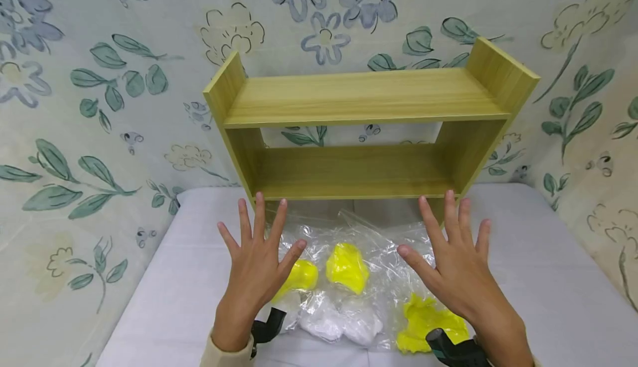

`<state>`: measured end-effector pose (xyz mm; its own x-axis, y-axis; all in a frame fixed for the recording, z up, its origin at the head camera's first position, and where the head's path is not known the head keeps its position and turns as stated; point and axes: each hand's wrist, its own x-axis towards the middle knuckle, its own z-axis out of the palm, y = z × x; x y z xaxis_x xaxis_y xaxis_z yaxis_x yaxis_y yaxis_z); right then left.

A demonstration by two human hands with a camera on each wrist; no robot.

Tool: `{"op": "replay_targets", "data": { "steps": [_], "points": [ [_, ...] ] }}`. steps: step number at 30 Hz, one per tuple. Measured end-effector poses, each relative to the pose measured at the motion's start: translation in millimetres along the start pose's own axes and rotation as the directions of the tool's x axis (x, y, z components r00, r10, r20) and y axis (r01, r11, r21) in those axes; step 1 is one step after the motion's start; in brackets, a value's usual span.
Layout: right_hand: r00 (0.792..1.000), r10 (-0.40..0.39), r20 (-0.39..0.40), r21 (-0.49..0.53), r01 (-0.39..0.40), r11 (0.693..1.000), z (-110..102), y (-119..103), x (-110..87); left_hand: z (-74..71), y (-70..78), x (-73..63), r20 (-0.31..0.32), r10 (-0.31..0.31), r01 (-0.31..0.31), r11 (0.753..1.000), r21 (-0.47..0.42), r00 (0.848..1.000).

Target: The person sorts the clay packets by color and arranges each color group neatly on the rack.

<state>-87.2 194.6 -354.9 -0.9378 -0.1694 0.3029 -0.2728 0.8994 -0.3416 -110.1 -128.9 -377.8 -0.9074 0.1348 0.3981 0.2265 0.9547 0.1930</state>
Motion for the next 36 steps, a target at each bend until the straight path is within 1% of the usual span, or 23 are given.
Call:
{"op": "replay_targets", "data": {
  "steps": [8, 13, 22, 27, 32, 36],
  "points": [
    [0.999, -0.03, -0.012, 0.019, 0.03, 0.999, 2.3, -1.9, -0.9, -0.2, 0.9, -2.4, -0.017, 0.014, -0.014, 1.0, 0.008, 1.0],
    [0.999, -0.033, -0.004, 0.039, 0.033, 0.999, 3.1, -1.7, -2.0, -0.4, 1.3, -3.5, -0.01, 0.024, -0.024, 1.0, -0.004, 1.0],
    [0.999, -0.046, -0.001, 0.047, 0.046, 0.998, -0.1, -3.8, 0.6, -6.0, 1.3, -2.4, -0.033, 0.026, -0.026, 1.0, -0.001, 0.999],
    [0.998, -0.056, 0.0, 0.056, 0.056, 0.997, 1.7, -5.7, 3.9, -6.3, 1.8, -2.4, -0.023, 0.026, -0.027, 1.0, -0.016, 0.999],
    [0.999, -0.051, 0.013, 0.069, 0.05, 0.996, 3.8, -5.8, 4.6, -4.4, 4.1, -1.5, -0.01, 0.042, -0.042, 0.999, -0.03, 0.999],
    [0.999, -0.045, 0.014, 0.122, 0.043, 0.992, 5.1, -6.4, 4.1, -5.0, 4.4, -1.2, -0.036, 0.057, -0.058, 0.998, -0.028, 0.998]
  ]
}}
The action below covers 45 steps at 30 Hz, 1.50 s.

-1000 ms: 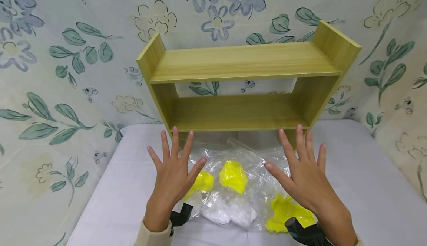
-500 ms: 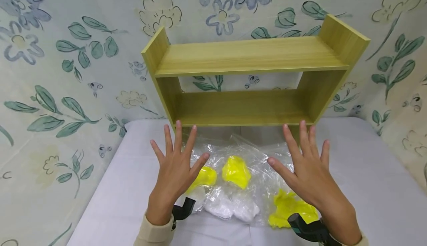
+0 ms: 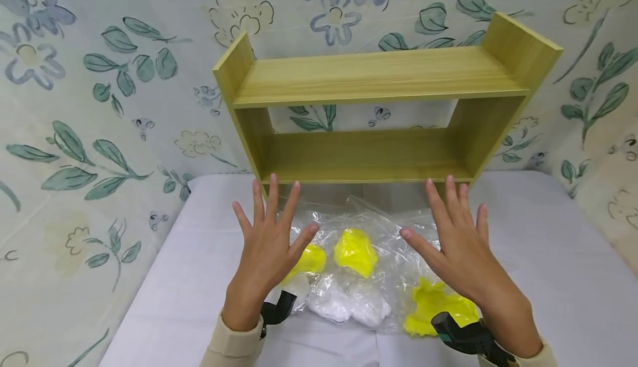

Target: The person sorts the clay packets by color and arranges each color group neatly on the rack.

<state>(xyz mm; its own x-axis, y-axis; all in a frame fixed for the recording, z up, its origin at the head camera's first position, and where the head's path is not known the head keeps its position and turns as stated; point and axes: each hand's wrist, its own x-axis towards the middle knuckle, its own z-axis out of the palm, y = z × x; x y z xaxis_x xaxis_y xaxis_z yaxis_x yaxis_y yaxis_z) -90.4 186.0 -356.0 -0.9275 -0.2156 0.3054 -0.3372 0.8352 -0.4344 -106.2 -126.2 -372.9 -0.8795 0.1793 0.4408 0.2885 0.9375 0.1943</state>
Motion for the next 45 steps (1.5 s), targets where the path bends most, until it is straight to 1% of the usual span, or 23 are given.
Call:
{"op": "replay_targets", "data": {
  "steps": [2, 5, 9, 12, 16, 20, 21, 24, 27, 30, 35, 38, 39, 41, 42, 43, 45],
  "points": [
    [1.0, -0.004, 0.006, 0.039, 0.004, 0.999, 0, 0, -0.4, -1.8, -0.2, 0.1, -0.016, 0.004, -0.004, 1.0, -0.002, 1.0],
    [0.999, -0.009, 0.035, 0.093, 0.006, 0.996, 0, 2, -2.4, -4.5, -1.3, 0.4, -0.025, 0.001, -0.001, 1.0, -0.019, 1.0],
    [0.996, 0.005, 0.084, 0.119, -0.015, 0.993, -2, 7, -7.2, -9.2, -4.3, 1.0, -0.03, 0.005, -0.006, 0.999, -0.038, 1.0],
    [0.995, 0.023, 0.1, 0.126, -0.035, 0.991, -5, 13, -11.8, -14.5, -8.0, 2.1, -0.054, 0.025, -0.027, 0.999, -0.039, 0.998],
    [0.993, 0.038, 0.111, 0.155, -0.055, 0.986, -10, 21, -17.5, -25.3, -12.7, 6.0, -0.102, 0.065, -0.068, 0.997, -0.022, 0.993],
    [0.991, 0.051, 0.127, 0.187, -0.075, 0.98, -13, 28, -22.3, -37.4, -15.0, 12.6, -0.127, 0.099, -0.101, 0.995, -0.01, 0.987],
    [0.988, 0.068, 0.141, 0.187, -0.094, 0.978, -13, 29, -23.8, -40.4, -15.4, 14.3, -0.132, 0.104, -0.105, 0.994, -0.006, 0.986],
    [0.97, 0.134, 0.202, 0.168, -0.169, 0.971, -14, 33, -29.6, -49.1, -18.0, 19.4, -0.152, 0.109, -0.11, 0.994, 0.003, 0.982],
    [0.937, 0.213, 0.276, 0.108, -0.251, 0.962, -16, 37, -37.1, -59.0, -22.7, 25.4, -0.169, 0.113, -0.111, 0.994, 0.024, 0.979],
    [0.91, 0.262, 0.321, 0.05, -0.293, 0.955, -16, 43, -42.7, -69.9, -27.1, 33.6, -0.188, 0.118, -0.113, 0.993, 0.041, 0.975],
    [0.88, 0.321, 0.35, -0.025, -0.333, 0.942, -13, 55, -52.2, -85.0, -30.7, 49.7, -0.218, 0.138, -0.129, 0.99, 0.054, 0.966],
    [0.867, 0.338, 0.365, -0.034, -0.351, 0.936, -9, 60, -58.6, -91.9, -32.9, 58.1, -0.237, 0.151, -0.142, 0.988, 0.055, 0.96],
    [0.859, 0.344, 0.378, -0.036, -0.358, 0.933, -7, 62, -59.8, -94.4, -34.1, 60.5, -0.246, 0.152, -0.143, 0.988, 0.053, 0.957],
    [0.853, 0.345, 0.392, -0.036, -0.361, 0.932, -5, 66, -61.0, -99.6, -36.9, 64.9, -0.268, 0.152, -0.146, 0.988, 0.044, 0.951],
    [0.846, 0.351, 0.401, -0.038, -0.367, 0.929, -3, 67, -61.1, -102.2, -38.6, 67.1, -0.279, 0.155, -0.15, 0.988, 0.041, 0.948],
    [0.842, 0.352, 0.409, -0.04, -0.369, 0.929, -3, 68, -60.6, -105.0, -40.3, 69.6, -0.293, 0.161, -0.157, 0.987, 0.038, 0.942],
    [0.846, 0.345, 0.406, -0.042, -0.359, 0.932, -1, 70, -60.3, -111.3, -44.4, 74.3, -0.321, 0.174, -0.174, 0.984, 0.03, 0.931]
  ]
}}
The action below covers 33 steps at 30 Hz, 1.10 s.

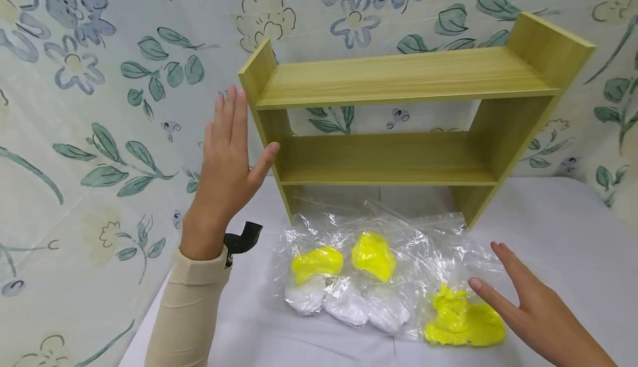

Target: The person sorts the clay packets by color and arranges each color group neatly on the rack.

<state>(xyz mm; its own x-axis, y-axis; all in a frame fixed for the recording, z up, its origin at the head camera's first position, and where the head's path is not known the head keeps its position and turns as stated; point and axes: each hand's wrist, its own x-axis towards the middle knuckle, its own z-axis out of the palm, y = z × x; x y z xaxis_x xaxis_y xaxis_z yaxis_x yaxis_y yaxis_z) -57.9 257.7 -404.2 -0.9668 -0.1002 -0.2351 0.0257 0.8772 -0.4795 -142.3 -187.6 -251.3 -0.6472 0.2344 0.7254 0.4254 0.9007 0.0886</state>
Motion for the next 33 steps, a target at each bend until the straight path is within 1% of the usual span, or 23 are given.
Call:
{"op": "replay_targets", "data": {
  "steps": [5, 7, 9, 13, 16, 19, 21, 23, 24, 25, 28, 30, 31, 32, 33],
  "points": [
    [1.0, -0.018, 0.0, 0.03, 0.018, 0.999, 5, -1, 1.6, -13.3, -13.0, 17.0, -0.064, 0.05, -0.052, 0.998, -0.035, 0.997],
    [1.0, -0.007, 0.029, 0.06, 0.005, 0.998, 9, -2, 3.4, -19.2, -18.1, 24.5, -0.065, 0.062, -0.064, 0.997, -0.037, 0.996],
    [0.998, 0.009, 0.061, 0.085, -0.014, 0.996, 11, -2, 4.8, -21.6, -22.3, 32.5, -0.056, 0.074, -0.077, 0.996, -0.041, 0.996],
    [0.989, 0.061, 0.137, 0.143, -0.08, 0.986, 11, 3, 5.4, -16.2, -27.5, 46.4, -0.037, 0.097, -0.099, 0.992, -0.078, 0.995],
    [0.978, 0.108, 0.179, 0.177, -0.14, 0.974, 13, 6, 5.7, -8.9, -30.6, 53.7, -0.031, 0.074, -0.077, 0.99, -0.12, 0.997],
    [0.969, 0.14, 0.202, 0.185, -0.178, 0.966, 15, 12, 5.6, -1.5, -33.3, 59.3, -0.047, 0.047, -0.054, 0.983, -0.177, 0.998],
    [0.968, 0.147, 0.202, 0.188, -0.186, 0.965, 15, 16, 4.5, 3.0, -34.2, 62.3, -0.079, 0.038, -0.055, 0.972, -0.229, 0.996],
    [0.971, 0.136, 0.196, 0.197, -0.174, 0.965, 13, 22, 3.3, 6.7, -32.8, 64.7, -0.125, 0.028, -0.064, 0.954, -0.292, 0.992],
    [0.972, 0.13, 0.193, 0.207, -0.17, 0.964, 13, 25, 2.4, 8.2, -31.3, 65.9, -0.154, 0.026, -0.076, 0.941, -0.329, 0.988],
    [0.974, 0.124, 0.188, 0.214, -0.164, 0.963, 12, 28, 1.8, 9.1, -28.6, 67.0, -0.184, 0.023, -0.091, 0.925, -0.37, 0.983],
    [0.976, 0.122, 0.181, 0.243, -0.165, 0.956, 9, 35, 0.2, 11.6, -18.3, 70.1, -0.267, 0.001, -0.136, 0.863, -0.487, 0.964],
    [0.972, 0.143, 0.186, 0.275, -0.192, 0.942, 8, 37, 0.2, 14.0, -11.6, 72.3, -0.315, -0.016, -0.168, 0.818, -0.549, 0.949],
    [0.969, 0.16, 0.187, 0.288, -0.21, 0.934, 8, 38, -0.2, 15.5, -8.6, 73.2, -0.332, -0.031, -0.174, 0.802, -0.571, 0.943],
    [0.968, 0.17, 0.185, 0.305, -0.221, 0.926, 8, 39, -0.6, 17.4, -6.3, 74.3, -0.349, -0.045, -0.18, 0.791, -0.585, 0.936],
    [0.966, 0.183, 0.184, 0.323, -0.235, 0.917, 8, 39, -1.3, 19.3, -4.6, 75.3, -0.366, -0.051, -0.189, 0.785, -0.59, 0.929]
  ]
}}
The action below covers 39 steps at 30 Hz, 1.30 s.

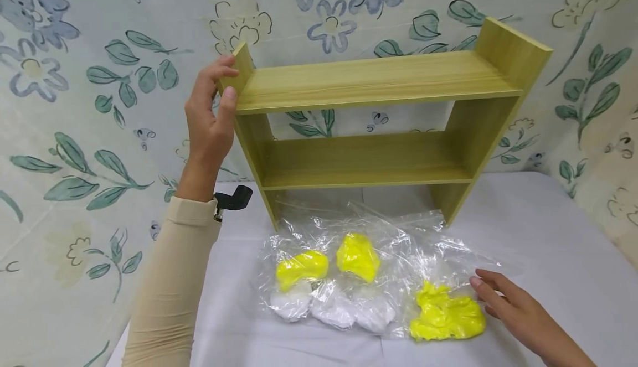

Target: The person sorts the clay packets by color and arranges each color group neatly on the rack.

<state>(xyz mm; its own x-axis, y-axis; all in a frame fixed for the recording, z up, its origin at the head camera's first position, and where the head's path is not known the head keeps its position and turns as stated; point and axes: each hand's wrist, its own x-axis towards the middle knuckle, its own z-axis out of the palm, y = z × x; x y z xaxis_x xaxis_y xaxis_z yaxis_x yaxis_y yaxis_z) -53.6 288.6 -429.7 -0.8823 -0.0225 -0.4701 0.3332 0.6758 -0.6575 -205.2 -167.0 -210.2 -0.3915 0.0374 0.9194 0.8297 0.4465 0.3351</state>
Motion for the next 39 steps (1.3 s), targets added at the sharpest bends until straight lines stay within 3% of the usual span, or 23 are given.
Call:
{"op": "replay_targets", "data": {
  "steps": [5, 9, 17, 20, 26, 29, 32, 36, 39],
  "points": [
    [1.0, 0.002, -0.016, 0.1, -0.001, 0.995, 4, 3, -0.4, 7.8, -2.9, -1.8, -0.098, 0.012, -0.013, 1.0, -0.008, 0.995],
    [1.0, 0.02, 0.016, 0.161, -0.022, 0.987, 7, 7, 1.5, 11.3, -3.2, -3.4, -0.153, 0.005, -0.008, 1.0, -0.017, 0.988],
    [0.979, 0.161, 0.124, 0.218, -0.186, 0.958, 10, 16, 8.3, 17.6, -3.3, -3.8, -0.179, 0.001, -0.01, 0.999, -0.047, 0.984],
    [0.972, 0.179, 0.153, 0.236, -0.212, 0.948, 15, 21, 8.2, 19.7, -3.3, -3.4, -0.174, 0.003, -0.009, 0.999, -0.036, 0.985],
    [0.981, 0.08, 0.174, 0.221, -0.118, 0.968, 22, 25, 6.7, 21.0, -4.1, -4.0, -0.177, -0.005, 0.002, 1.0, -0.018, 0.984],
    [0.977, 0.027, 0.211, 0.269, -0.084, 0.959, 24, 25, 5.8, 21.4, -4.9, -4.6, -0.186, -0.01, 0.005, 1.0, -0.027, 0.982],
    [0.969, -0.014, 0.248, 0.366, -0.081, 0.927, 23, 26, 4.7, 21.9, -5.7, -5.0, -0.193, -0.014, 0.008, 0.999, -0.031, 0.981],
    [0.943, -0.065, 0.327, 0.506, -0.116, 0.855, 21, 29, 4.9, 23.1, -7.0, -5.2, -0.194, -0.016, 0.009, 0.999, -0.035, 0.981],
    [0.927, -0.075, 0.368, 0.53, -0.142, 0.836, 20, 29, 7.0, 24.0, -8.7, -5.6, -0.199, -0.016, 0.009, 0.999, -0.038, 0.98]
  ]
}}
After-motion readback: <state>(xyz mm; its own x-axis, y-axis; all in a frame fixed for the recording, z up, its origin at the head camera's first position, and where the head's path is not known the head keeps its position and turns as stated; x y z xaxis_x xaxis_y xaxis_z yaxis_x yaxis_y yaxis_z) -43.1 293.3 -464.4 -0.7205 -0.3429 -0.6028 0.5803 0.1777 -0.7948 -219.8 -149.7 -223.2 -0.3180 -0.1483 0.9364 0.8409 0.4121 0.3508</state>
